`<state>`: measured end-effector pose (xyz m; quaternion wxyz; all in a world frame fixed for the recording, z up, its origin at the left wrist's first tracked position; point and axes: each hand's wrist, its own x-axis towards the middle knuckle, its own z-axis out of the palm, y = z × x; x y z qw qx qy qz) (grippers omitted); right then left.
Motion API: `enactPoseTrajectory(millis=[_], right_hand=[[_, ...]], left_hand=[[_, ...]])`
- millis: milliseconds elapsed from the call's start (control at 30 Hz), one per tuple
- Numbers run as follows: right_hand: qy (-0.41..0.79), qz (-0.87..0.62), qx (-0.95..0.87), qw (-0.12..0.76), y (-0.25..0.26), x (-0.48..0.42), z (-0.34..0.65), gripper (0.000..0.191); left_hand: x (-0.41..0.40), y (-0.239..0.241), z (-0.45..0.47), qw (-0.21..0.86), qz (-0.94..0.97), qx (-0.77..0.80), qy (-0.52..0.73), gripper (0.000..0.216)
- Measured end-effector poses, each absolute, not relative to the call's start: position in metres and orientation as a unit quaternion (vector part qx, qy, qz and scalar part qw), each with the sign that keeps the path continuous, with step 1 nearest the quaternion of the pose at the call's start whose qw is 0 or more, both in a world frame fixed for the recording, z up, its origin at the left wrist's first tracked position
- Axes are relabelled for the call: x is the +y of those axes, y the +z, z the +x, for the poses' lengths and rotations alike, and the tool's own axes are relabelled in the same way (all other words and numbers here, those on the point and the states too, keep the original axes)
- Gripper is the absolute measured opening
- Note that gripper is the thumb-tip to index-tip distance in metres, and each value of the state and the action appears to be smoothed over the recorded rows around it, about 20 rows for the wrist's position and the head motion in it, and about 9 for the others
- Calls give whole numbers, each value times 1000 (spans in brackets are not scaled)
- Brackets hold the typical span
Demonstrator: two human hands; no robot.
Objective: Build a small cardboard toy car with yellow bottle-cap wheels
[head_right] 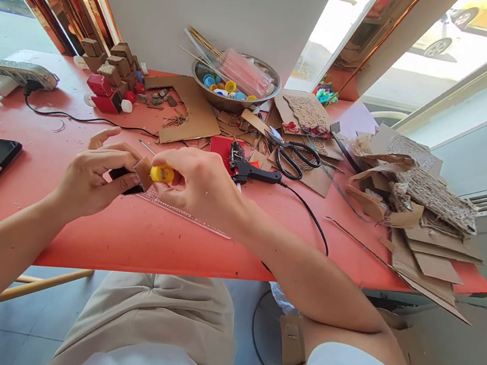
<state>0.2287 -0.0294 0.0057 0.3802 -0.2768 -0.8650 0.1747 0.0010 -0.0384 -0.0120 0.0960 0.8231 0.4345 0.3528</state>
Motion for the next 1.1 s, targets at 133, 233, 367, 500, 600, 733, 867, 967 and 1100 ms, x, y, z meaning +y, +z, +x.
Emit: enactPoseTrajectory(millis=[133,233,367,500,600,733,867,967,1100], right_hand=[[220,-283,-854,377,10,-31,228,16],[236,-264,-850,389,8,-30,229,20],[238,-239,-852,400,5,-27,232,20],[184,-241,-851,430,0,-25,231,21],[89,-208,-851,473,-5,-25,231,16],[30,-196,-844,498,-10,-26,230,15],[20,-201,-843,499,-12,-27,229,14],[17,-206,-839,503,-12,-27,228,13],[17,-212,-838,502,-12,-29,227,12]], left_hand=[[-39,-15,1,98,820,431,363,28],[-38,-14,-1,103,817,442,355,26],[-33,-13,-6,157,807,451,348,25],[-29,-12,-10,214,785,453,364,26],[-29,-11,-9,243,772,457,369,26],[-31,-10,-3,278,761,453,373,28],[-30,-10,0,305,756,453,362,29],[-29,-10,2,318,751,459,354,29],[-30,-7,4,330,762,449,330,28]])
